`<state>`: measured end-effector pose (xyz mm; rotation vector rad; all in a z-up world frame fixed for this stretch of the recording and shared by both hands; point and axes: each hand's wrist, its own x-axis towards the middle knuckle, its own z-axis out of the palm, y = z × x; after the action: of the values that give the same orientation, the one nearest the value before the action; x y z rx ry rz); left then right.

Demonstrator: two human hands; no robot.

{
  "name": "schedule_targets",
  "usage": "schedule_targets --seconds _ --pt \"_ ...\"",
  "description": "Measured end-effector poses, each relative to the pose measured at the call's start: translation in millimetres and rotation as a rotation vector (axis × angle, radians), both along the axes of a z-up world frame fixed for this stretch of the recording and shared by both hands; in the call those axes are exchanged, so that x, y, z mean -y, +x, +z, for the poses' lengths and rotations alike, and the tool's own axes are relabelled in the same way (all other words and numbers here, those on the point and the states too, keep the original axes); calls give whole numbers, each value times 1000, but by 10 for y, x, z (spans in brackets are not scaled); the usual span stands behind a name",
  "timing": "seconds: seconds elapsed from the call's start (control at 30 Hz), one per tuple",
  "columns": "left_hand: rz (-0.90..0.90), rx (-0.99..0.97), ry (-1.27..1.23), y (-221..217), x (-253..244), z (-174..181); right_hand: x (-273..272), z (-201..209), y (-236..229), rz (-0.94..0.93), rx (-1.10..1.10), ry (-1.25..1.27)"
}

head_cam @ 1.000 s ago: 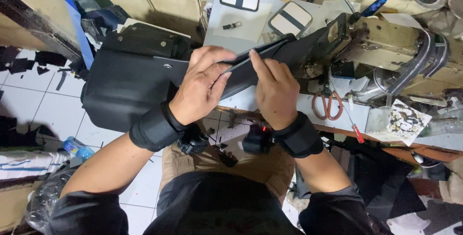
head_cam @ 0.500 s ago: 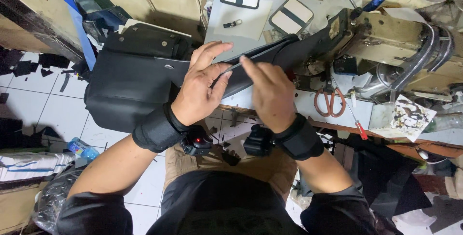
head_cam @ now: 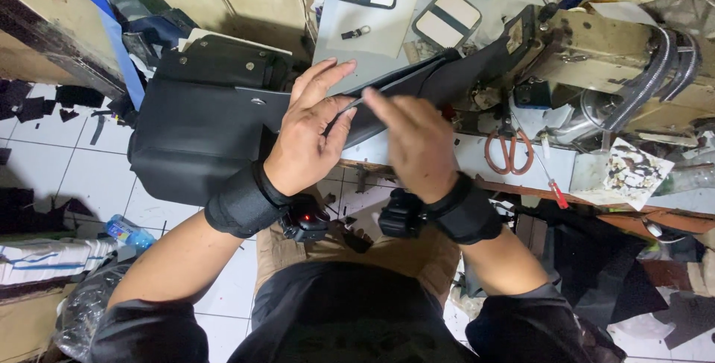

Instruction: The person cleans and finishes the edges and surface of a leather bag using a cloth and cleaning solution.

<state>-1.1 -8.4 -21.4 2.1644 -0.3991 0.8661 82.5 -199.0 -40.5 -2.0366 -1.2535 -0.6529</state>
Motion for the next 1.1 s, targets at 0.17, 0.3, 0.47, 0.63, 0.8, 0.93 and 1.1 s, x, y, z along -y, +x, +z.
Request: schedule_targets --seconds 0.17,0.3,0.47,0.63,0.8,0.93,1.1 --pt "22 8 -2 31 29 -40 -58 -47 -95 4 31 22" --pt "8 -14 -17 -15 -1 -27 29 30 -10 10 37 44" --pt "19 -13 10 5 19 -25 -49 13 -122 -4 -1 7" --pt "22 -6 1 -13 16 -26 13 191 -127 -103 5 -3" --pt "30 -10 14 9 7 -40 -21 146 -111 26 7 29" --pt "31 -13 8 11 29 -32 -31 172 -127 -67 -9 41" --pt "94 26 17 -83 -40 -9 -62 363 -208 -6 17 -23"
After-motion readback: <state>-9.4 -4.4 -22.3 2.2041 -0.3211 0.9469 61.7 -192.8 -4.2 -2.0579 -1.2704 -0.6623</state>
